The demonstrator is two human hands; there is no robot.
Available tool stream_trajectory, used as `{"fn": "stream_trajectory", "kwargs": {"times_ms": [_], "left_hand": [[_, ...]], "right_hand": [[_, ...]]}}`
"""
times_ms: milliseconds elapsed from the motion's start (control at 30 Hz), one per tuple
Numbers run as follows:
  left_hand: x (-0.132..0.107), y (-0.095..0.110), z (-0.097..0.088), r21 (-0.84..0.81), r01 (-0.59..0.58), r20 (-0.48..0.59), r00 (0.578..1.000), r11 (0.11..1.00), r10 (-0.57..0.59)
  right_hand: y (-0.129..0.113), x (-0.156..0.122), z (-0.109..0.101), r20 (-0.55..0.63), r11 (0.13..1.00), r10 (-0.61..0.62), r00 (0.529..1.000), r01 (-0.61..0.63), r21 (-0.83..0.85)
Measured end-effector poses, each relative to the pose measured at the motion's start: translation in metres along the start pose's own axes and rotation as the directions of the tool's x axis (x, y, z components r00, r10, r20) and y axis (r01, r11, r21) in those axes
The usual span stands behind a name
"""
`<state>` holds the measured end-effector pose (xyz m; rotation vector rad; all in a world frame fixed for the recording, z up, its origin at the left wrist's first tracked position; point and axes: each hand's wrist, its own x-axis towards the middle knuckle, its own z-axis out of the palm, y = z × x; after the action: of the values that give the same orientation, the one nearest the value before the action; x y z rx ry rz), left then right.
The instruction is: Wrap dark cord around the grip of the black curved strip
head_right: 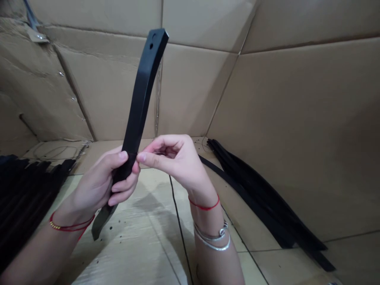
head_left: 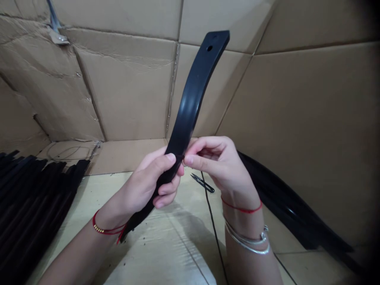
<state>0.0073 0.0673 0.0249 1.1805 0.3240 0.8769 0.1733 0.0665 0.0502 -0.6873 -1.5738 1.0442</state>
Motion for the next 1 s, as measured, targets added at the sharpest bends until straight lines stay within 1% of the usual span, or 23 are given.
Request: {"fn": "stream_trajectory", "kwargs": {"times_ms": [100,200,233,300,400,433,500,567,600,633,667,700,733,767,800,833,867,933,1000], "left_hand": [[-0.001,-0.001,-0.004,-0.030,0.029,0.080,0.996,0.999,-0.027],[-0.002,0.002,-0.011,0.011,0.115,0.172,0.978,0.993,-0.115],[-0.003,0.004,-0.013,0.031,0.148,0.202,0.968,0.988,-0.152],[-0.003,0.006,-0.014,0.100,0.212,0.239,0.943,0.972,-0.230],[-0.002,0.001,-0.012,0.217,0.261,0.249,0.917,0.941,-0.312],[-0.001,-0.003,-0.010,0.224,0.256,0.270,0.911,0.940,-0.313],[0.002,-0.012,-0.006,0.169,0.228,0.334,0.902,0.959,-0.273],[0.006,-0.020,-0.005,0.124,0.201,0.388,0.892,0.972,-0.234],[0.007,-0.022,-0.005,0.141,0.191,0.393,0.890,0.972,-0.232],[0.009,-0.021,-0.007,0.197,0.183,0.387,0.888,0.963,-0.248],[0.009,-0.019,-0.008,0.300,0.163,0.376,0.886,0.940,-0.273],[0.010,-0.016,-0.010,0.441,0.118,0.354,0.888,0.890,-0.293],[0.010,-0.011,-0.012,0.594,0.054,0.326,0.896,0.803,-0.302],[0.009,-0.006,-0.014,0.732,-0.010,0.296,0.905,0.681,-0.305],[0.008,-0.001,-0.014,0.832,-0.064,0.275,0.910,0.550,-0.311],[0.006,0.003,-0.015,0.894,-0.100,0.258,0.911,0.437,-0.321],[0.004,0.007,-0.015,0.927,-0.113,0.242,0.910,0.358,-0.338],[0.000,0.012,-0.014,0.953,-0.102,0.210,0.900,0.285,-0.382],[-0.005,0.016,-0.015,0.972,-0.082,0.164,0.909,0.220,-0.383]], "right_hand": [[0.013,0.007,-0.007,0.057,0.984,0.064,0.996,-0.072,0.163],[0.026,0.016,-0.014,0.059,0.978,0.043,0.997,-0.054,0.201],[0.029,0.018,-0.017,0.046,0.983,0.023,0.999,-0.031,0.183],[0.030,0.020,-0.022,0.011,0.996,-0.010,1.000,0.009,0.093],[0.022,0.016,-0.026,-0.049,0.997,-0.020,0.999,0.016,-0.079],[0.018,0.013,-0.027,-0.068,0.993,-0.016,0.998,0.008,-0.116],[0.013,0.010,-0.028,-0.124,0.989,-0.020,0.992,0.001,-0.150],[0.011,0.009,-0.032,-0.156,0.981,-0.033,0.987,0.002,-0.193],[0.011,0.009,-0.035,-0.161,0.973,-0.051,0.986,0.013,-0.231],[0.012,0.010,-0.038,-0.167,0.960,-0.077,0.983,0.028,-0.279],[0.013,0.010,-0.042,-0.177,0.943,-0.108,0.978,0.044,-0.331],[0.014,0.010,-0.046,-0.193,0.922,-0.144,0.971,0.061,-0.381],[0.014,0.009,-0.050,-0.206,0.904,-0.178,0.962,0.077,-0.421],[0.013,0.008,-0.053,-0.206,0.889,-0.201,0.958,0.089,-0.449],[0.012,0.006,-0.055,-0.188,0.878,-0.210,0.959,0.101,-0.468],[0.009,0.004,-0.057,-0.155,0.870,-0.209,0.965,0.111,-0.480],[0.007,0.002,-0.058,-0.114,0.869,-0.200,0.973,0.122,-0.480],[0.000,-0.003,-0.060,-0.032,0.874,-0.162,0.986,0.128,-0.469],[-0.005,-0.008,-0.063,0.002,0.876,-0.122,0.993,0.108,-0.471]]}}
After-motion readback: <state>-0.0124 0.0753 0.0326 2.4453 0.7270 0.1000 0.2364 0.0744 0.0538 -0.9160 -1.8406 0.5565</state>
